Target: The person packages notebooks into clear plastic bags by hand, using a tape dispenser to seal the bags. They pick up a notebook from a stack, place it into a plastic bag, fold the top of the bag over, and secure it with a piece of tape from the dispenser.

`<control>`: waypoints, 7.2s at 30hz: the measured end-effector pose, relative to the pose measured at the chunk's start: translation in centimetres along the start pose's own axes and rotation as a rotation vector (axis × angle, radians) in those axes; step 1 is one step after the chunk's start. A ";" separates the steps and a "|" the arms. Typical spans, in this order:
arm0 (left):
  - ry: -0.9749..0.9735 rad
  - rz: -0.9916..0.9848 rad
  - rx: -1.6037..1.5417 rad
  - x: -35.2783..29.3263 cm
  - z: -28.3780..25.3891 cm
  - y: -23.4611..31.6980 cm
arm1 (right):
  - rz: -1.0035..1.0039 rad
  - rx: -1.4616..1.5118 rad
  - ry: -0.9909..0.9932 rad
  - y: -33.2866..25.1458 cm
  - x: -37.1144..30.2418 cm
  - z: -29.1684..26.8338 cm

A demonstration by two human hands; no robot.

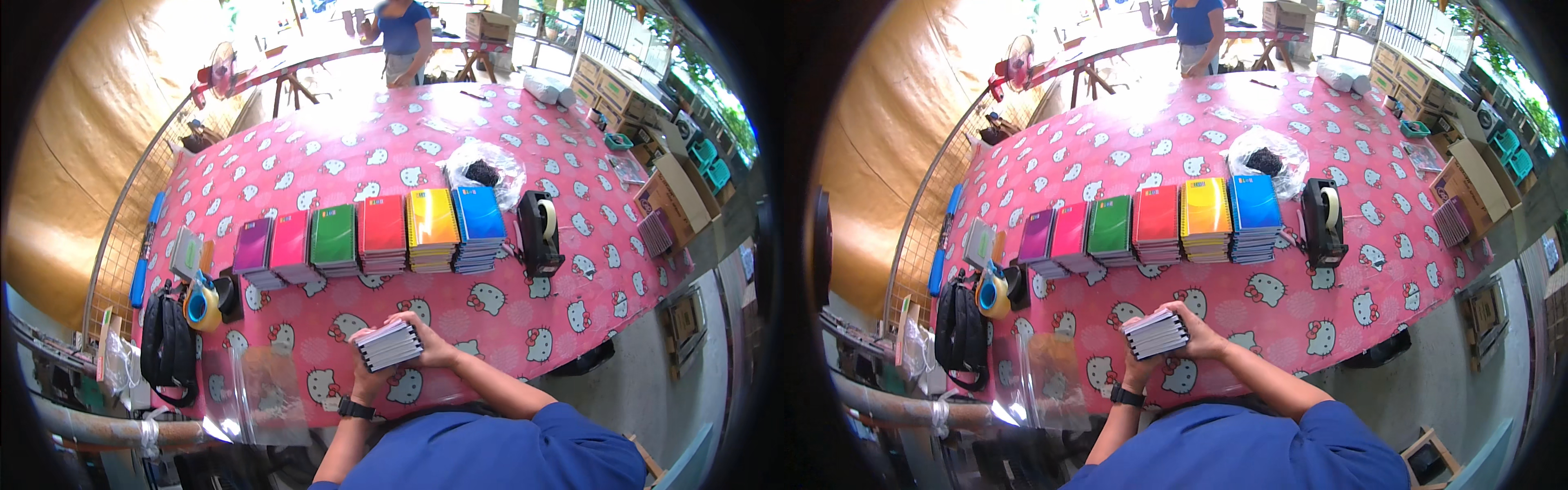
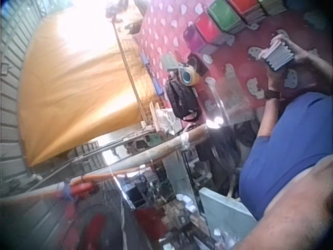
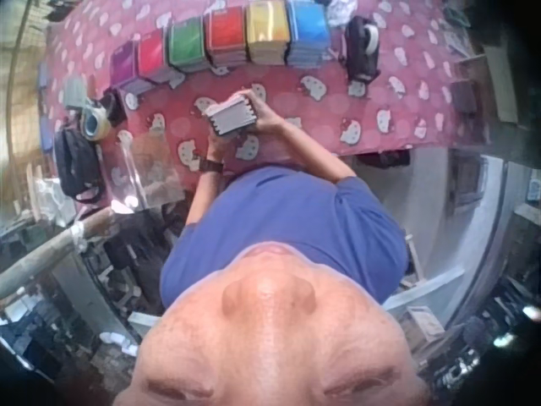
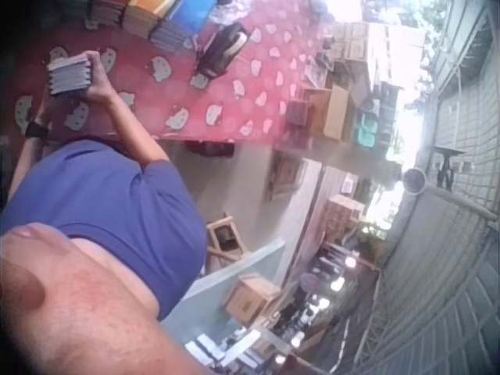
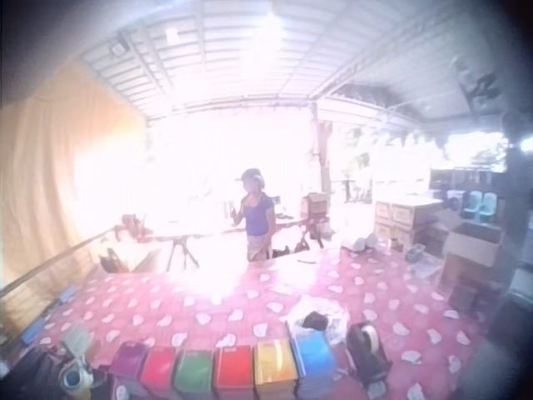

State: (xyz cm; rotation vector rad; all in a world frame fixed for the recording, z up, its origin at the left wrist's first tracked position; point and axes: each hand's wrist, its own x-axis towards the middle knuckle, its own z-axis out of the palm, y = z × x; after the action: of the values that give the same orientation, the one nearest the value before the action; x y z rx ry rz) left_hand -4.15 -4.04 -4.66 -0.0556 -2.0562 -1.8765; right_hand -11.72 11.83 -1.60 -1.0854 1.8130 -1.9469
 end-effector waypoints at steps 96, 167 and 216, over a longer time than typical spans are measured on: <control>0.373 -0.521 -1.161 -4.3 -7.3 -0.4 | 0.014 0.271 0.898 6.9 43.9 -10.7; -0.217 -0.162 -0.072 -1.0 -0.5 1.1 | 0.299 0.096 0.030 -1.0 -3.6 0.3; 0.899 0.352 -1.193 -24.4 -26.2 8.4 | -0.034 -0.472 -0.892 4.8 8.8 28.0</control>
State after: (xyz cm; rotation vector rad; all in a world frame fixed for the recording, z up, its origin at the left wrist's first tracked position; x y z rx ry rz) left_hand 27.00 -23.46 -2.08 0.1056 -0.2156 -2.0373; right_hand -0.37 -15.43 -4.91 -1.7489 1.6971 -0.7708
